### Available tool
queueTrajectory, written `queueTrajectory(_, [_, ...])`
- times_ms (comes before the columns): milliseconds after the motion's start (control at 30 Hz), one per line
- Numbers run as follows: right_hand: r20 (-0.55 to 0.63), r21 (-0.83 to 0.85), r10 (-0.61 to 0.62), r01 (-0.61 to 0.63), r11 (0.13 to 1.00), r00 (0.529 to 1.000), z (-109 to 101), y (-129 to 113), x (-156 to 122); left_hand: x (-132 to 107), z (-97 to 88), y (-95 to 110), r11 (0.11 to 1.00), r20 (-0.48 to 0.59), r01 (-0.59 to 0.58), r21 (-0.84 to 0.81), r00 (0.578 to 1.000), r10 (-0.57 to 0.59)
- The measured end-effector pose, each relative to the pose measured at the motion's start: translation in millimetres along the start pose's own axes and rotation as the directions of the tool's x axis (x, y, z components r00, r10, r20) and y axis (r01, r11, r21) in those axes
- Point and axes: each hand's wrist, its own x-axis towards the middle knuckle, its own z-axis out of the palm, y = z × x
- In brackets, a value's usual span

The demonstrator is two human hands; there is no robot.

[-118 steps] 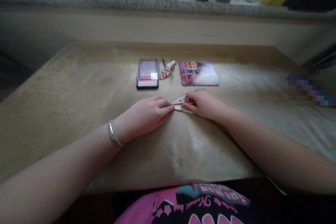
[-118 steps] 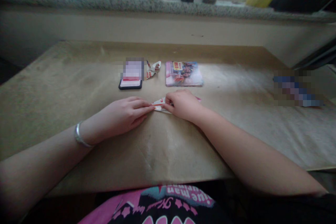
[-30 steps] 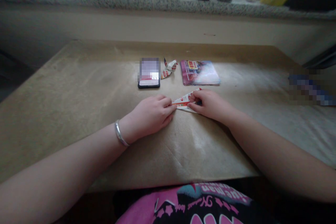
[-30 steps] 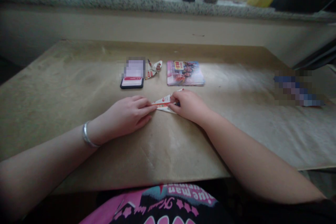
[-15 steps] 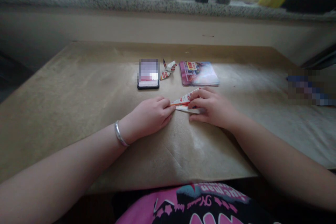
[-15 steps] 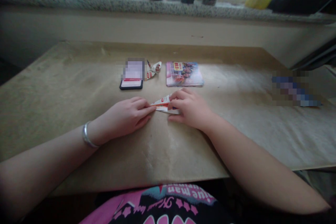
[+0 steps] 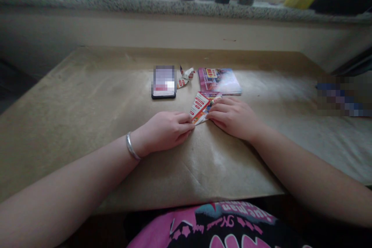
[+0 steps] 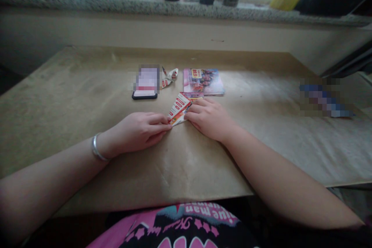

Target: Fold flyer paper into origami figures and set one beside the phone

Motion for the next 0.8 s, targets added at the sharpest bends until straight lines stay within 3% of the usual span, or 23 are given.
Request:
queueTrajectory(200, [-0.041,-0.04,0.002,-0.004,0.999,0.999,1.1,-2.4,-1.8,4.1,3.4,-0.8,0.998,-0.025,-0.01,-0.065,1.0,0.009])
queueTrajectory(600, [-0.049,-0.044,0.029,-0.032,0.999,0.998,1.9,-1.7,-3.4,3.3,9.2,1.7,0.999,-0.006,-0.003,-0.035,1.0,0.003])
queueTrajectory(800, [-0.017,-0.001,0.124,-0.124,0.992,0.992,0.6,-3.7,-4.8,5.1,9.4,3.7,1.0,0.015,0.016,-0.023,1.0,-0.016])
